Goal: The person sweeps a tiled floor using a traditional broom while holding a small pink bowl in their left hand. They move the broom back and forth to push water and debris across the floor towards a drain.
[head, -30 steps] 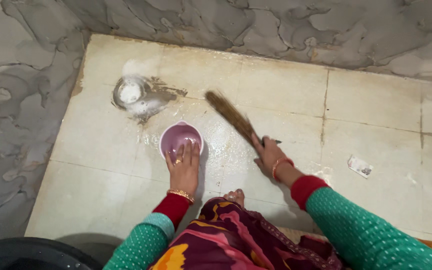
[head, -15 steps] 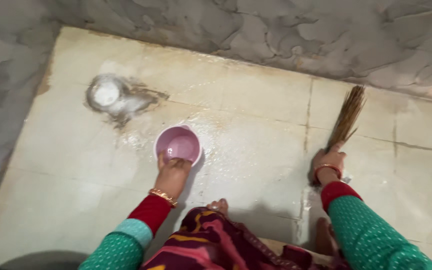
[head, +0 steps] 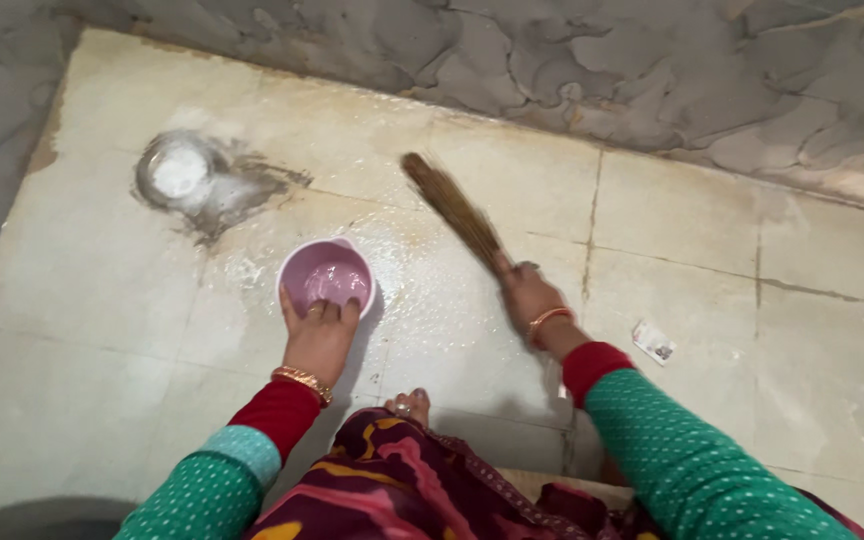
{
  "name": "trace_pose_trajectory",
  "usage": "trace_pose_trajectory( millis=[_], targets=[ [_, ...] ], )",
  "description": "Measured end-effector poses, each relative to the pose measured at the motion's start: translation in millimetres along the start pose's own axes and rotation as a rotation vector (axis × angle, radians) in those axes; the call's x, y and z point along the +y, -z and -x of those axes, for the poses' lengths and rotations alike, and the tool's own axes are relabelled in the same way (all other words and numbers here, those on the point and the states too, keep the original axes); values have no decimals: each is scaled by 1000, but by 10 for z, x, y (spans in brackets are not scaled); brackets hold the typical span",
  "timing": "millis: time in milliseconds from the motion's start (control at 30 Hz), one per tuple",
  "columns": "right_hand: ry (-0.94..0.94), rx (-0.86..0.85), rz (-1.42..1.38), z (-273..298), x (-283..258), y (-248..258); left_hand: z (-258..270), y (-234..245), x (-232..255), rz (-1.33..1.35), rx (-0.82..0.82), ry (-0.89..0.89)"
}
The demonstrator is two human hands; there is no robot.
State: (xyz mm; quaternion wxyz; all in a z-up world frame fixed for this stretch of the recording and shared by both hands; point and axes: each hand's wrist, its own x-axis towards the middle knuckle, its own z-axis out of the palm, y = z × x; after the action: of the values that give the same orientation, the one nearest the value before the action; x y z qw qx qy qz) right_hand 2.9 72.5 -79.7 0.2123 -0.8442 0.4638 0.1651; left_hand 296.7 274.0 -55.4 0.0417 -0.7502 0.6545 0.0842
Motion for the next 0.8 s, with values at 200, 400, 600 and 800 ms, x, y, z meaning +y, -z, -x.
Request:
trace_pose_trajectory(
  millis=[200, 400, 600, 800],
  targets=[
    [-468, 283, -108, 316, 963, -173, -13, -90, -36, -45, 150, -93],
    [-569, 245, -176, 310, 395, -24, -305, -170, -130, -50, 253, -138],
    [-127, 59, -66, 88, -385, 83, -683, 73, -241, -38, -93, -54],
    [-41, 23, 53, 111, -223, 93, -699, 188, -374, -181, -64, -106]
  ],
)
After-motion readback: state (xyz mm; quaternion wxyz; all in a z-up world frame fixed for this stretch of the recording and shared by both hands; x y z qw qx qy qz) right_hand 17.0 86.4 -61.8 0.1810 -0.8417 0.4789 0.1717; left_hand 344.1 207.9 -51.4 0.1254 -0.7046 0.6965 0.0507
